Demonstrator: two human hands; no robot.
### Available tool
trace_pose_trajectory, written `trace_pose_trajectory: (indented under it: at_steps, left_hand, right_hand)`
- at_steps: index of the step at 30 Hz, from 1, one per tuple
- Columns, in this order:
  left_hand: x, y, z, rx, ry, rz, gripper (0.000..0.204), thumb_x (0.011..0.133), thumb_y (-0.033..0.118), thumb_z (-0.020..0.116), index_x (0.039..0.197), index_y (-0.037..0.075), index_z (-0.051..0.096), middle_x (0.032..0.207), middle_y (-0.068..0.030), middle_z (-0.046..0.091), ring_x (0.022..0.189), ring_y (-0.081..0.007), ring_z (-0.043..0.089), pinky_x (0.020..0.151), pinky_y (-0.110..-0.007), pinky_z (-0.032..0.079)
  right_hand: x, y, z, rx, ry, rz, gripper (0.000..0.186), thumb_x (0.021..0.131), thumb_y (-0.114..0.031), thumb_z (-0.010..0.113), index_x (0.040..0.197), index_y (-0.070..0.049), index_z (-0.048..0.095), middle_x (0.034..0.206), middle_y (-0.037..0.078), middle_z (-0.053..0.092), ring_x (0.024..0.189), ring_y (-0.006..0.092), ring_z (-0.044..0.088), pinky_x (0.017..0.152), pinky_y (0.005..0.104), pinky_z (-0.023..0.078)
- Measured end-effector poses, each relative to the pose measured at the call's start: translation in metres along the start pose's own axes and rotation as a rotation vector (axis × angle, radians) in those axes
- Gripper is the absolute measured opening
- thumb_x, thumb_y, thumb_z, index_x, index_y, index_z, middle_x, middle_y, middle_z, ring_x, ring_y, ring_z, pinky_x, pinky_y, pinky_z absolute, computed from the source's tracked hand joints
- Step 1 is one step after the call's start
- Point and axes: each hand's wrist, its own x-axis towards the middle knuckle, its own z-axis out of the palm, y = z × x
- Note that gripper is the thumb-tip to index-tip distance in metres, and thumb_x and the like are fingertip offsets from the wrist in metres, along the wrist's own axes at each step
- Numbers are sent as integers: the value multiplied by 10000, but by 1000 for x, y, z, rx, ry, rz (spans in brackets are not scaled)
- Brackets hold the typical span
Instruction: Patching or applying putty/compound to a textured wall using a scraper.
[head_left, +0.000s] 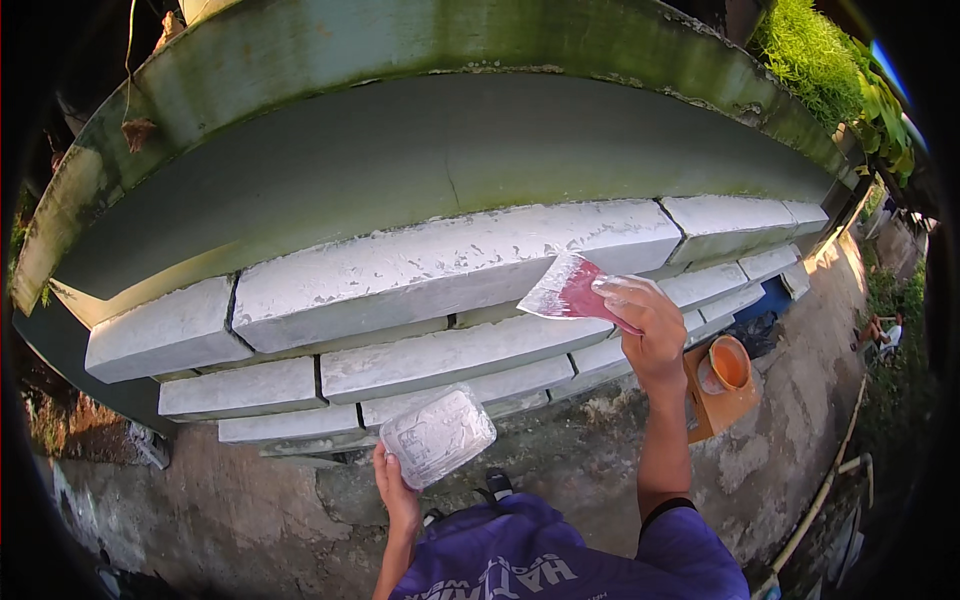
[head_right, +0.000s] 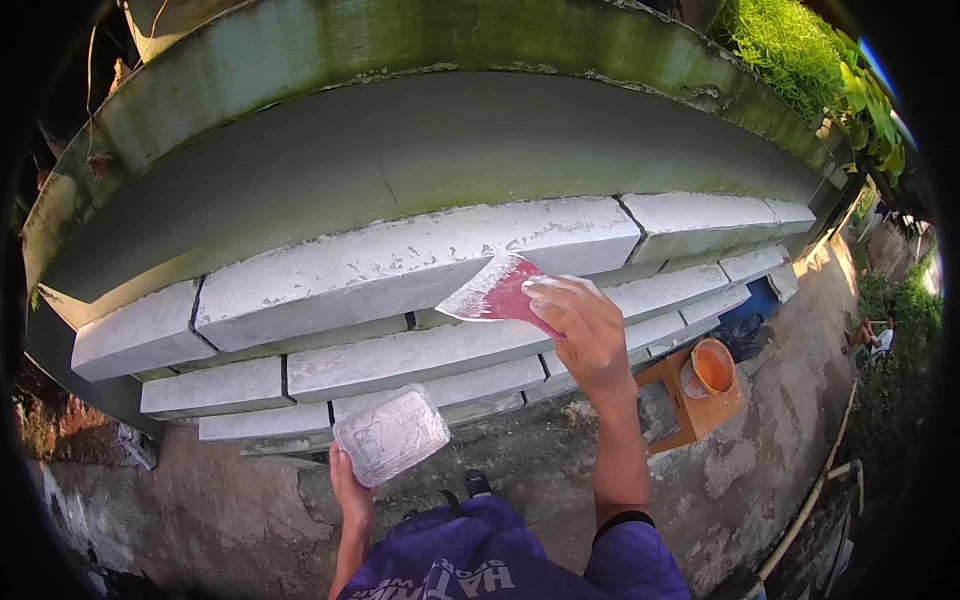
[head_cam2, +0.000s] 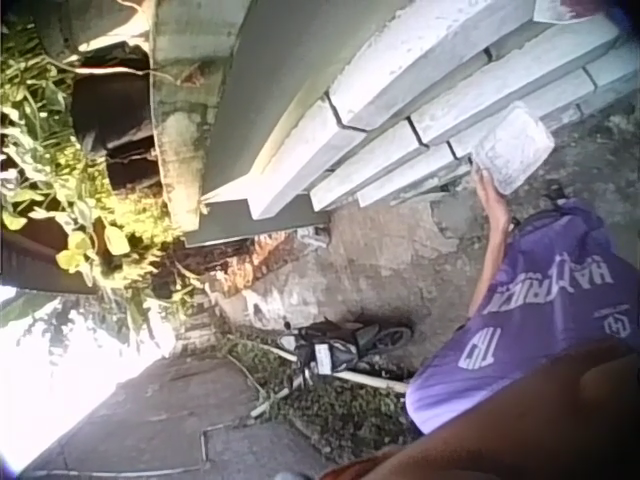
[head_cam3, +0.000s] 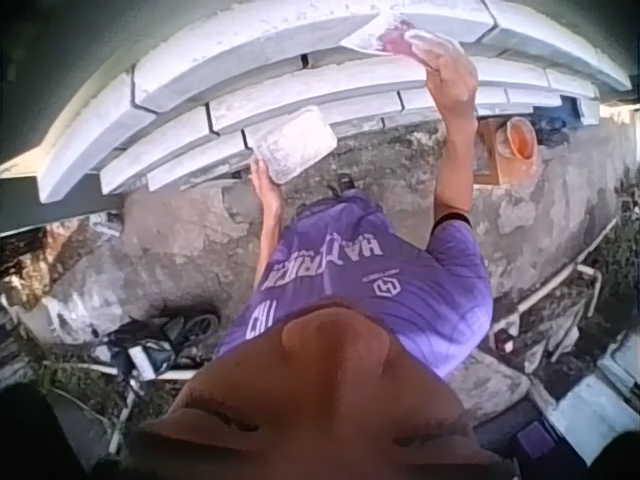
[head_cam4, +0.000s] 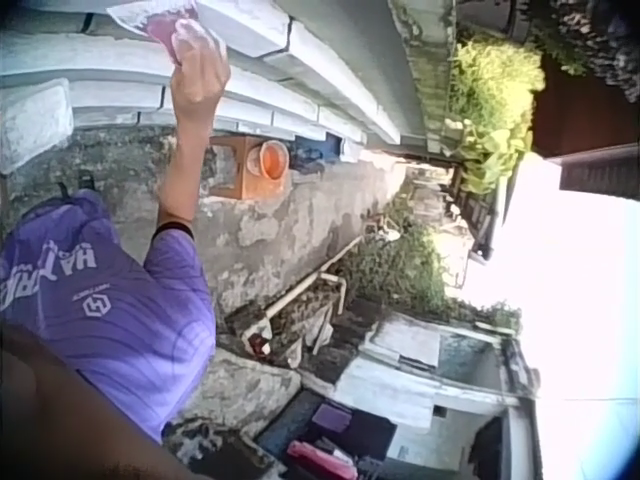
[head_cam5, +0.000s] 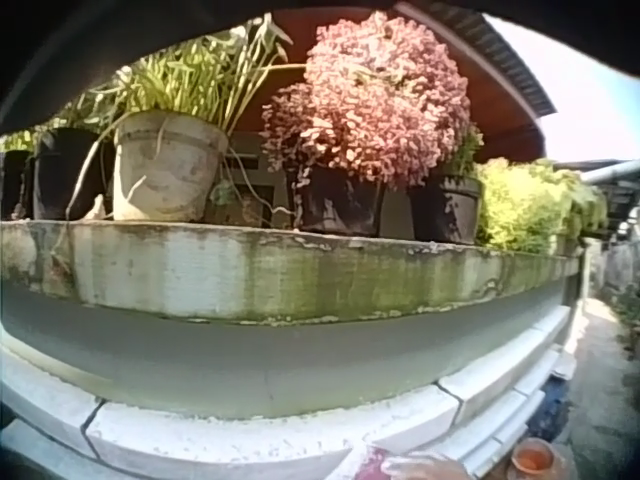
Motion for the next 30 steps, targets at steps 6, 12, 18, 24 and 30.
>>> trace_pose_trajectory:
  at_steps: [6, 12, 18, 24, 30]
  left_hand:
    - [-1, 1, 2, -13, 14, -8, 433, 1042, 360, 414, 1416, 142, 398, 1035, 27, 599, 702, -44, 526, 486, -211, 347]
    - [2, -2, -2, -11, 25, -18, 431, 1040, 366, 420, 1406, 138, 406, 1030, 28, 601, 693, -41, 528, 483, -206, 348]
    - [0, 1, -1, -13, 14, -4, 433, 1035, 374, 424, 1390, 127, 415, 1009, 27, 597, 677, -42, 527, 467, -204, 346]
    - [2, 0, -7, 18, 5, -6, 428, 1032, 386, 427, 1374, 128, 426, 1005, 27, 592, 669, -38, 516, 464, -207, 345]
    - [3, -1, -8, 1, 63, -9, 425, 1034, 377, 425, 1378, 128, 428, 1001, 27, 587, 677, -40, 516, 470, -206, 345]
  right_hand:
    - [4, 7, -4, -133, 108, -72, 346, 682, 138, 657, 994, -7, 623, 1007, 160, 709, 918, 366, 692, 807, 451, 565]
    - [13, -10, 28, -80, -4, -29, 312, 688, 86, 674, 984, -10, 656, 988, 146, 705, 925, 341, 694, 789, 432, 571]
    - [12, -25, 33, -82, 110, -96, 262, 698, -22, 717, 954, -13, 664, 1014, 136, 699, 915, 324, 695, 783, 431, 576]
    - [16, -24, 32, -230, -68, -39, 207, 726, -21, 684, 930, -9, 654, 992, 120, 687, 960, 316, 677, 821, 428, 559]
    - [18, -10, 19, -428, -35, 87, 223, 704, 12, 687, 924, 1, 660, 983, 124, 687, 951, 318, 676, 800, 405, 555]
